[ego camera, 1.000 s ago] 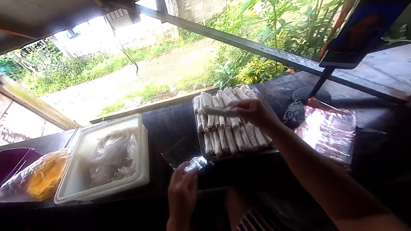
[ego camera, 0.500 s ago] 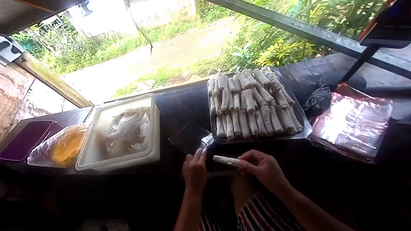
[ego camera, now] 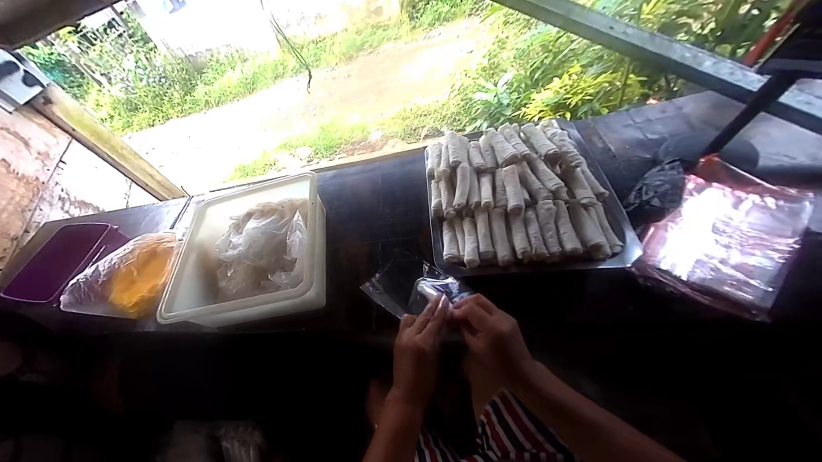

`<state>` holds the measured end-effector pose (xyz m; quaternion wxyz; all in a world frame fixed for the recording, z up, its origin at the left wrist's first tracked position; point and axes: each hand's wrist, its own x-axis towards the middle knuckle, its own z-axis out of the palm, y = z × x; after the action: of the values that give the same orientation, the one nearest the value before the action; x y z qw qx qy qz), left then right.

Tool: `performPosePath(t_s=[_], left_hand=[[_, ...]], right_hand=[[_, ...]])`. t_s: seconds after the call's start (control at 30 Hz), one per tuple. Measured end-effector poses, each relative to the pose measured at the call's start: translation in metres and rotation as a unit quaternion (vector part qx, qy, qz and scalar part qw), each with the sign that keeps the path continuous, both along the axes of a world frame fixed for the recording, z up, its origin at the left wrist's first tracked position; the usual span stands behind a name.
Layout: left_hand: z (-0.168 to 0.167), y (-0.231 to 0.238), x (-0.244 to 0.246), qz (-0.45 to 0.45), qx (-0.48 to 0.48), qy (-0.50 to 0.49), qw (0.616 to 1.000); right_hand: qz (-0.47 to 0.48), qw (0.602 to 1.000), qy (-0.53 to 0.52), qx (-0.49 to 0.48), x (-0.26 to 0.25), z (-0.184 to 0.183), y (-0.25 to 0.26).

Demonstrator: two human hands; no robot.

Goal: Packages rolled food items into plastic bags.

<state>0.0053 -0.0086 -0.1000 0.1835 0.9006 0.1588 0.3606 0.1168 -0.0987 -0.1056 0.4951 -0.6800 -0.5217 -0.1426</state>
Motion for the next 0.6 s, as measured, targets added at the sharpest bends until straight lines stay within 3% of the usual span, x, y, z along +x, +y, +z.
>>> performPosePath(t_s=[0.3,0.6], left_hand=[[-0.003,0.005,-0.02,-0.154,-0.096,0.0,0.983],[0.0,0.019,-0.034,-0.218,-0.104,0.009,0.97]], right_hand=[[-0.111,0.991,-0.07,-0.03,0.003,-0.01,0.013],[-0.077,0.991,-0.063,-0.093,0.005,-0.005,0.034]])
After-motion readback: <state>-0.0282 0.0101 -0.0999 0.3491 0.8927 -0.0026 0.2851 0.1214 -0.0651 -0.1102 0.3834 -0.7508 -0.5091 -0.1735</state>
